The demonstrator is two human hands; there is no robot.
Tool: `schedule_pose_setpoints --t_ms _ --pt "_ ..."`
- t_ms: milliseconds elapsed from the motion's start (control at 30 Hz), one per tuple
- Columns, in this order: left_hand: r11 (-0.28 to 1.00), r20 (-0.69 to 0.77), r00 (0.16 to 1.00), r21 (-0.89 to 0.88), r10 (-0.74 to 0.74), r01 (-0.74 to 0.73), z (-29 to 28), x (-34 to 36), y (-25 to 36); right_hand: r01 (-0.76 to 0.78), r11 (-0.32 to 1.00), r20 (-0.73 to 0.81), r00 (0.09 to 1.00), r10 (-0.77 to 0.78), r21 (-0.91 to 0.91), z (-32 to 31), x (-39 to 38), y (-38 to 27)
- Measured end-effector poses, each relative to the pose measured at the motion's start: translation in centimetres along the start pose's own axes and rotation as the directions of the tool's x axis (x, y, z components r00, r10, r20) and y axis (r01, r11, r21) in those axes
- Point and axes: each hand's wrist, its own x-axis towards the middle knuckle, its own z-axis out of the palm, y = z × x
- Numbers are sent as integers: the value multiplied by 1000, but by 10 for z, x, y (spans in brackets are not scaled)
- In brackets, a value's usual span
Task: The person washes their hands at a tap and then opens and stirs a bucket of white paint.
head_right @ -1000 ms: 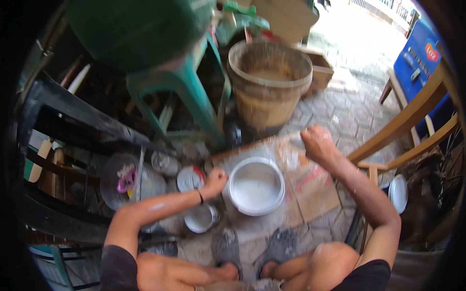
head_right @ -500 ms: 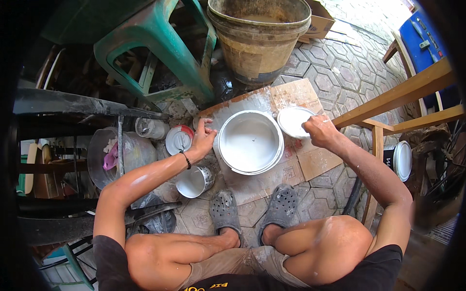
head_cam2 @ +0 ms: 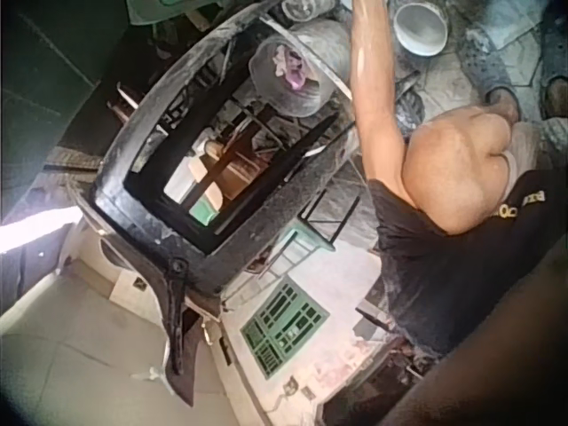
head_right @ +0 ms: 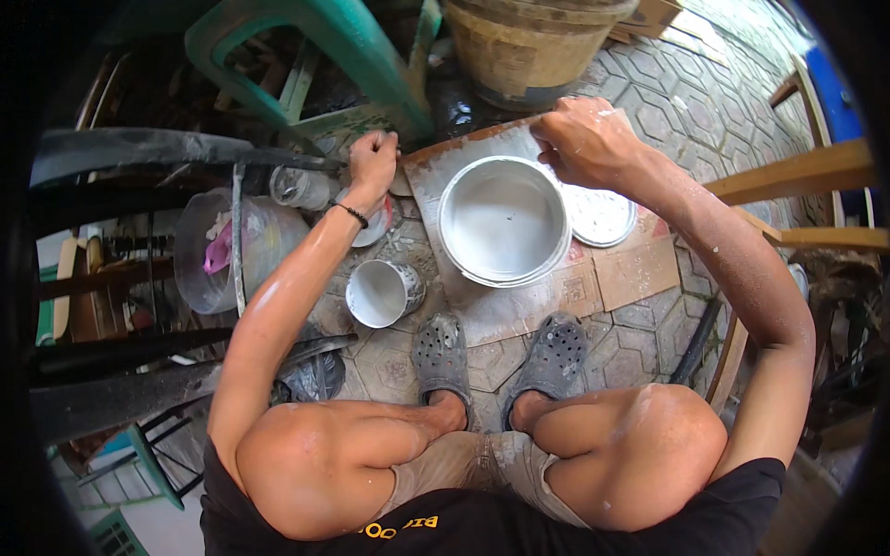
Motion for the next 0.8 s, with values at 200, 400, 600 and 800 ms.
schedule_pose_setpoints --t_ms 200,400,600,800 --pt "898 -271 949 -440 -159 24 -56 -20 32 186 974 -16 982 -186 128 8 63 -38" --pt "858 -273 919 -499 -285 118 -75 -89 33 214 874 246 906 -345 437 62 149 -63" --pt "879 -288 900 -444 -326 177 -105 -144 -1 -281 789 652 734 -191 547 165 243 -122" --pt "954 -276 931 -246 -239 172 -116 -201 12 -513 711 787 609 -93 481 228 261 -141"
